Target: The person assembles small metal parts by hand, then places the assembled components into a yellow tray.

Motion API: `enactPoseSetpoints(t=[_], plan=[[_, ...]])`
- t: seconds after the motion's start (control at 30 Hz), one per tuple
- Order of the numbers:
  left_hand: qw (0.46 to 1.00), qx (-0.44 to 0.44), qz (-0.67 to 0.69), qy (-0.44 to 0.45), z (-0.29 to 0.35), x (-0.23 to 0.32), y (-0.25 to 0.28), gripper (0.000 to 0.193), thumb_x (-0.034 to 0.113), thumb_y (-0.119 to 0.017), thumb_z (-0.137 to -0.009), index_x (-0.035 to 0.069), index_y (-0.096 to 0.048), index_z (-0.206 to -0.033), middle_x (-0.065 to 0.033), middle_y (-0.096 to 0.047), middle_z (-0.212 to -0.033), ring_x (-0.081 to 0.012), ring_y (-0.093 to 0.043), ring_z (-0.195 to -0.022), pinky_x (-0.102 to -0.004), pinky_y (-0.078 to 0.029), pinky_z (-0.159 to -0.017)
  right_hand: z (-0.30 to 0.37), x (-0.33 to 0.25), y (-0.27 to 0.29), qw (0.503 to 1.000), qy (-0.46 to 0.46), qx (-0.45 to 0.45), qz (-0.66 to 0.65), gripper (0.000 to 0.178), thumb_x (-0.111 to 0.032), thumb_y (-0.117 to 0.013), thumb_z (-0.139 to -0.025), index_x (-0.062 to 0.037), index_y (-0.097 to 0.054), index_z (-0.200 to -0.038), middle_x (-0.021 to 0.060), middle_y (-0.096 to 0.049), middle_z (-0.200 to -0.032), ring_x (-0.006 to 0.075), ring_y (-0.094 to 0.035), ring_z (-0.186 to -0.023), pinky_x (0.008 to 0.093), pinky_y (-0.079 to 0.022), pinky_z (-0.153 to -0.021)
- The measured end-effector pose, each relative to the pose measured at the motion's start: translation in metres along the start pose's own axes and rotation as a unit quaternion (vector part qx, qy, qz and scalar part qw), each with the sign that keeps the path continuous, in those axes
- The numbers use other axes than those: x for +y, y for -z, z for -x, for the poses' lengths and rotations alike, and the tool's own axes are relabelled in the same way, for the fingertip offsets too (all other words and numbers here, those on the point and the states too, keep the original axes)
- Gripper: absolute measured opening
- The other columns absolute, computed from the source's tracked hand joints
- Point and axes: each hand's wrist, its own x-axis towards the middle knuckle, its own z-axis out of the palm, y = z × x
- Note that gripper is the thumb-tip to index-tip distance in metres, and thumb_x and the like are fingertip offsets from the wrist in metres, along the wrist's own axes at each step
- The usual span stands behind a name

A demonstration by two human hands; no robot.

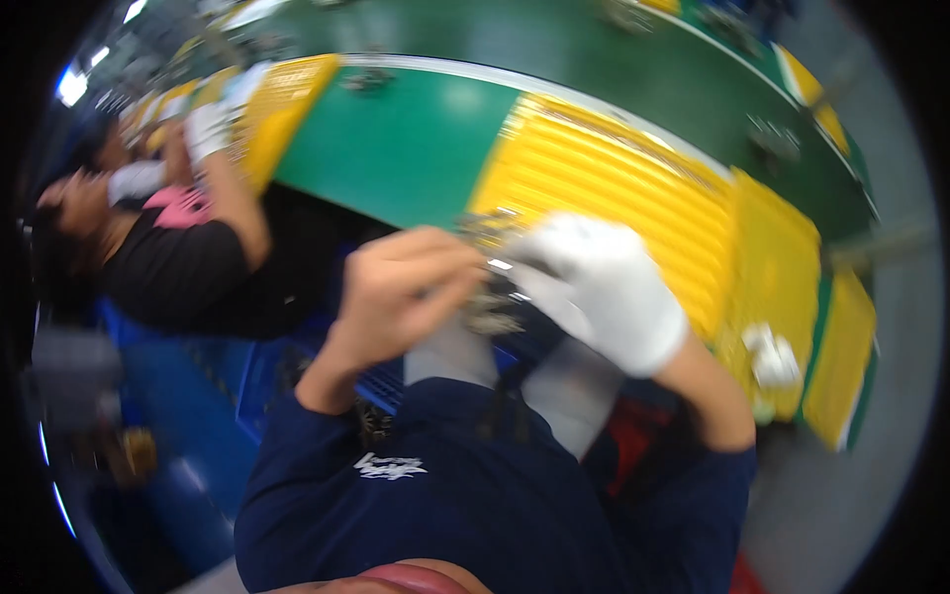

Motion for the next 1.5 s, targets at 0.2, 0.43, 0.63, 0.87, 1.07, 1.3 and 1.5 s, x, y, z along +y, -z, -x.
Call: enactPoseSetpoints(t=[0.2,0.43,0.63,0.87,1.07,1.3,1.5], plan=[[0.998,0.033,0.012,-0.058,0.003,-0.002,-0.022,0.009,0.003,-0.070,-0.083,-0.002,-0.069,-0.090,-0.0137,-0.065,-0.086,-0.0309,-0.065,-0.077,-0.0383,-0.052,-0.068,0.010,-0.008,-0.006,0.998,-0.061,0.027,0.016,0.013,-0.002,-0.076,-0.080,-0.0055,-0.069,-0.090,0.0120,-0.065,-0.079,0.0310,-0.066,-0.074,0.0369,-0.052,-0.067],[0.999,0.045,0.008,0.012,0.002,-0.008,-0.016,0.012,0.006,-0.072,-0.085,0.000,-0.071,-0.095,-0.0141,-0.068,-0.089,-0.0303,-0.068,-0.079,-0.0362,-0.054,-0.069,0.011,0.004,0.011,0.994,-0.099,0.033,-0.017,0.013,-0.009,-0.073,-0.086,-0.0008,-0.072,-0.096,0.0156,-0.068,-0.084,0.0288,-0.068,-0.073,0.0349,-0.052,-0.069],[0.968,0.073,0.081,0.228,0.014,-0.028,-0.002,0.014,-0.003,-0.067,-0.090,-0.004,-0.069,-0.103,-0.0098,-0.072,-0.091,-0.0111,-0.068,-0.082,-0.0243,-0.053,-0.072,0.031,0.105,0.070,0.964,-0.215,0.032,0.151,0.025,-0.023,-0.061,-0.096,-0.0031,-0.069,-0.109,0.0186,-0.070,-0.103,0.0345,-0.067,-0.095,0.0381,-0.053,-0.086],[0.951,0.082,0.192,0.227,0.019,-0.044,0.005,0.027,-0.009,-0.063,-0.091,-0.001,-0.053,-0.115,-0.0056,-0.059,-0.105,-0.0090,-0.056,-0.089,-0.0222,-0.047,-0.082,0.078,0.221,0.093,0.920,-0.237,0.000,0.312,0.019,-0.015,-0.059,-0.096,-0.0100,-0.069,-0.112,0.0145,-0.066,-0.105,0.0344,-0.064,-0.099,0.0421,-0.051,-0.088],[0.968,0.034,0.149,0.201,0.015,-0.053,0.010,0.031,-0.014,-0.067,-0.084,-0.004,-0.056,-0.111,-0.0083,-0.054,-0.110,-0.0125,-0.052,-0.092,-0.0249,-0.045,-0.088,0.081,0.257,0.101,0.921,-0.207,-0.055,0.325,0.015,-0.010,-0.063,-0.091,-0.0098,-0.071,-0.105,0.0116,-0.064,-0.103,0.0329,-0.065,-0.092,0.0411,-0.053,-0.082],[0.987,0.007,0.066,0.145,0.001,-0.047,0.002,0.024,-0.010,-0.063,-0.086,-0.006,-0.067,-0.109,-0.0147,-0.061,-0.119,-0.0211,-0.061,-0.109,-0.0293,-0.048,-0.093,0.084,0.260,0.118,0.931,-0.210,-0.098,0.284,0.019,-0.004,-0.064,-0.090,-0.0105,-0.072,-0.106,0.0089,-0.065,-0.104,0.0314,-0.066,-0.088,0.0378,-0.055,-0.081],[0.989,0.002,0.058,0.135,-0.005,-0.046,-0.003,0.022,-0.009,-0.064,-0.086,-0.006,-0.067,-0.108,-0.0151,-0.061,-0.118,-0.0208,-0.061,-0.106,-0.0294,-0.048,-0.092,0.081,0.258,0.119,0.922,-0.157,-0.145,0.322,0.025,-0.001,-0.064,-0.087,-0.0129,-0.074,-0.107,0.0060,-0.065,-0.109,0.0278,-0.067,-0.089,0.0360,-0.056,-0.082]])
